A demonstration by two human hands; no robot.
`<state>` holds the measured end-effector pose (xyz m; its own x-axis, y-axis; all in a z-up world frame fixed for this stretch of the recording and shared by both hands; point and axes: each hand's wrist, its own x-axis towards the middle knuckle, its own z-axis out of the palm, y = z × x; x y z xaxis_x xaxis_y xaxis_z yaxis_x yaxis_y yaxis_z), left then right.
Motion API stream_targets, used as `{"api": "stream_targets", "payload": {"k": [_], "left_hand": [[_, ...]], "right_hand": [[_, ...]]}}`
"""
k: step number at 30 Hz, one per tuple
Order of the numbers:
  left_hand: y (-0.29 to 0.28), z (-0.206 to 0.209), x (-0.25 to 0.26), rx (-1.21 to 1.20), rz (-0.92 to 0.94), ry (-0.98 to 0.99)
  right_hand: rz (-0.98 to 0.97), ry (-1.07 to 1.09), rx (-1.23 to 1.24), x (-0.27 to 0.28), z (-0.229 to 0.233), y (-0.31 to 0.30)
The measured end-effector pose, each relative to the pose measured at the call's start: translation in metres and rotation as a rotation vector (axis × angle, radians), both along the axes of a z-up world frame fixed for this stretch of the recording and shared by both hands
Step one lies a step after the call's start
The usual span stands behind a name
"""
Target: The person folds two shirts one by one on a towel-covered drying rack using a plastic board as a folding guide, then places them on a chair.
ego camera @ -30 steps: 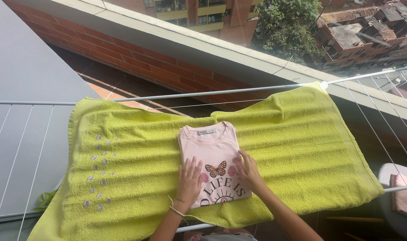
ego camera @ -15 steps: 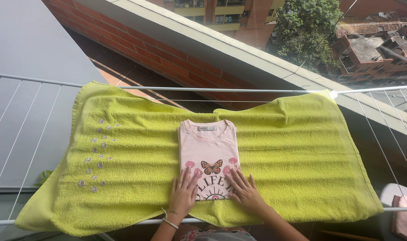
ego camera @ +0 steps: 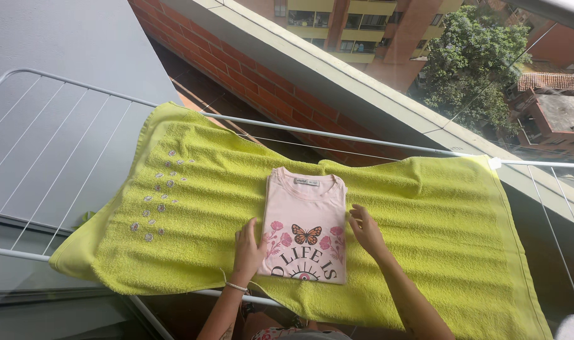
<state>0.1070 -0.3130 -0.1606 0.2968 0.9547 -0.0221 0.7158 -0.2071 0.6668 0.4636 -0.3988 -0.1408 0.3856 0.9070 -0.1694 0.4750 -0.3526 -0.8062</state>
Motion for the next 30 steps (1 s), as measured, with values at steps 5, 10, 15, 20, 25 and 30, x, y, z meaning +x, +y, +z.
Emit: {"api": "stream_targets", "payload": {"k": [5,10,15,20,25,30], "left_hand": [[0.072,-0.021,0.041,0.000,-0.004,-0.103],[0.082,0.025,0.060,-0.321,0.013,-0.190],[0.101,-0.004,0.065,-0.427,-0.046,-0.338],[0.112,0.001,0.065,-0.463,-0.054,-0.376],[0.124,0.040,0.066,-0.494,-0.158,-0.319],[0.151,0.040,0.066,-0.442,-0.281,-0.415]], "right_hand": [[-0.097,0.000,-0.032,0.027,-0.042,0.043],[-0.086,0.055,-0.055,0.030,-0.059,0.063],[-0.184,0.236,-0.041,0.023,-0.045,0.067],[-0.241,0.405,0.061,0.010,-0.021,0.063],[-0.279,0.516,0.097,-0.012,0.038,0.061],[-0.281,0.565,0.120,-0.023,0.076,0.056]]}}
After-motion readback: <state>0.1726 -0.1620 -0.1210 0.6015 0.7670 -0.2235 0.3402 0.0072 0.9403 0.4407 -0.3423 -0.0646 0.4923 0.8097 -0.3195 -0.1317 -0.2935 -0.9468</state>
